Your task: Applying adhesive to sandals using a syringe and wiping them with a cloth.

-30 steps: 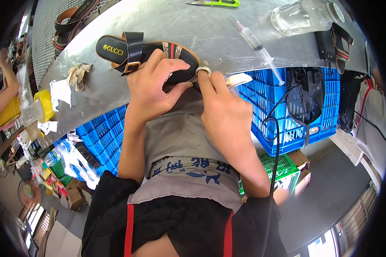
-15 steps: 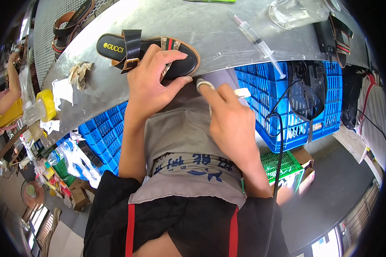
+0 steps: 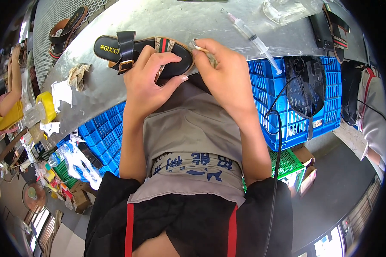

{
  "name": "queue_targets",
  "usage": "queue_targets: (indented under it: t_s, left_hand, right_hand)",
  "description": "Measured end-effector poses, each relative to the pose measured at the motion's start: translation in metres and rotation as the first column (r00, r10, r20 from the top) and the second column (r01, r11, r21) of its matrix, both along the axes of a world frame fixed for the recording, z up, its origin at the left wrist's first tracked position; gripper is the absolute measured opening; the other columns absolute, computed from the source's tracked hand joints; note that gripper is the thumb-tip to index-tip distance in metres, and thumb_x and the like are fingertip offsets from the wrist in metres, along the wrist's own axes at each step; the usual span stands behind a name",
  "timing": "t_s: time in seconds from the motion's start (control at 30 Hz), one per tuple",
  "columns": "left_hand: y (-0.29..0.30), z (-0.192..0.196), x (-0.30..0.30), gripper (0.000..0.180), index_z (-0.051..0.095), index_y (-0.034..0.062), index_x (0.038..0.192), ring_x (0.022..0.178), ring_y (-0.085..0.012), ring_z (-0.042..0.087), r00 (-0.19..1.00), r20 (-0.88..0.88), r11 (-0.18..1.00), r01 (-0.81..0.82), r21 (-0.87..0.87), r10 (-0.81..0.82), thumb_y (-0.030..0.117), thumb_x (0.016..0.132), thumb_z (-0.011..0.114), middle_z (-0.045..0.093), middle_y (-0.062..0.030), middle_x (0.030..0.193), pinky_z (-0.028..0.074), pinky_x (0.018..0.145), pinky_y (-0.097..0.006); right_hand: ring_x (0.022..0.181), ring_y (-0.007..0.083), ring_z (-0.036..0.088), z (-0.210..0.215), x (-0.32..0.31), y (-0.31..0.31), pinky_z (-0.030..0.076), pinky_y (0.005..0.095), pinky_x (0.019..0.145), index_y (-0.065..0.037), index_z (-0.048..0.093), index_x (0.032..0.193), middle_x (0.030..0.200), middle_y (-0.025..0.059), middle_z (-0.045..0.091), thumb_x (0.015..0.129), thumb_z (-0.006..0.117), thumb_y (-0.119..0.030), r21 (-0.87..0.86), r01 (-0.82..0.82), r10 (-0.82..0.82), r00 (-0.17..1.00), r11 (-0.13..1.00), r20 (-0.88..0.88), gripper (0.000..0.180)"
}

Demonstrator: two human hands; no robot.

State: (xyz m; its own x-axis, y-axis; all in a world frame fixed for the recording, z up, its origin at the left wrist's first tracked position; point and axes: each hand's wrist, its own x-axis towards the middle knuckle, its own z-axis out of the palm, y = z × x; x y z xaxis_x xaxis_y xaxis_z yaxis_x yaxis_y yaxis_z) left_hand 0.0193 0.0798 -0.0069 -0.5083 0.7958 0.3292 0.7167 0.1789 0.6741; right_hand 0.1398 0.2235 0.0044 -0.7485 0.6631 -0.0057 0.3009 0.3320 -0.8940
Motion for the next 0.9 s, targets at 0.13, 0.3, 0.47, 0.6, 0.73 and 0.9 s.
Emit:
queue_targets:
  t_s: [0.13, 0.3, 0.47, 0.6, 0.73, 0.9]
  left_hand:
    - [0.000, -0.001, -0.001, 0.040, 0.067, 0.0198, 0.099, 0.067, -0.0197, 0.058, 1.000, -0.011, 1.000, 0.000, 0.007, 0.000, 0.015, 0.064, 0.085, 0.051, 0.0001, 0.083, 0.043, 0.056, -0.034]
    - [0.000, 0.001, -0.002, 0.037, 0.069, 0.0137, 0.097, 0.066, -0.0151, 0.055, 1.000, -0.027, 1.000, 0.013, 0.012, -0.012, 0.013, 0.064, 0.087, 0.058, 0.0010, 0.085, 0.045, 0.057, -0.029]
    - [-0.001, 0.003, -0.002, 0.037, 0.069, 0.0143, 0.097, 0.067, -0.0165, 0.056, 1.000, -0.024, 1.000, 0.006, -0.016, -0.006, 0.014, 0.065, 0.087, 0.057, 0.0003, 0.084, 0.045, 0.057, -0.029]
    - [0.000, 0.002, -0.002, 0.037, 0.069, 0.0154, 0.098, 0.070, -0.0187, 0.058, 1.000, 0.001, 0.998, -0.005, -0.058, 0.005, 0.015, 0.065, 0.086, 0.058, 0.0006, 0.085, 0.046, 0.058, -0.031]
    - [0.000, 0.008, 0.000, 0.038, 0.069, 0.0165, 0.099, 0.073, -0.0200, 0.060, 1.000, 0.011, 0.998, -0.015, -0.068, 0.016, 0.015, 0.064, 0.086, 0.060, 0.0010, 0.087, 0.047, 0.060, -0.033]
    - [0.001, 0.007, 0.000, 0.038, 0.069, 0.0163, 0.099, 0.074, -0.0199, 0.061, 1.000, 0.021, 0.996, -0.018, -0.085, 0.020, 0.014, 0.064, 0.085, 0.061, 0.0011, 0.088, 0.047, 0.060, -0.033]
  right_hand:
    - [0.065, 0.0126, 0.061, -0.002, 0.000, 0.000, 0.049, 0.0284, 0.062, 0.000, 0.070, 0.110, 0.087, 0.0164, 0.073, 0.093, 0.067, -0.014, -0.017, -0.008, 0.007, 0.999, 1.000, -0.036, 0.022]
    - [0.068, 0.0101, 0.062, 0.007, -0.001, 0.001, 0.050, 0.0267, 0.065, 0.000, 0.070, 0.110, 0.086, 0.0162, 0.073, 0.093, 0.067, -0.014, -0.139, -0.029, 0.028, 1.000, 0.990, -0.009, 0.022]
    - [0.067, 0.0100, 0.061, 0.007, -0.003, -0.002, 0.050, 0.0274, 0.064, 0.000, 0.070, 0.109, 0.084, 0.0174, 0.072, 0.093, 0.067, -0.014, -0.147, 0.013, -0.003, 0.998, 0.989, 0.067, 0.022]
    - [0.064, 0.0248, 0.065, -0.001, -0.004, -0.006, 0.050, 0.0340, 0.061, 0.000, 0.070, 0.109, 0.086, 0.0208, 0.072, 0.093, 0.067, -0.016, 0.039, 0.028, -0.032, 0.994, 0.999, 0.108, 0.023]
    - [0.073, 0.0413, 0.067, 0.015, -0.001, -0.010, 0.051, 0.0417, 0.064, -0.001, 0.069, 0.108, 0.088, 0.0232, 0.070, 0.093, 0.065, -0.016, 0.143, 0.014, -0.039, 0.984, 0.990, 0.175, 0.021]
    - [0.077, 0.0428, 0.067, 0.016, 0.002, -0.017, 0.052, 0.0437, 0.066, -0.002, 0.068, 0.108, 0.088, 0.0235, 0.070, 0.094, 0.063, -0.014, 0.112, 0.055, -0.078, 0.975, 0.992, 0.206, 0.019]
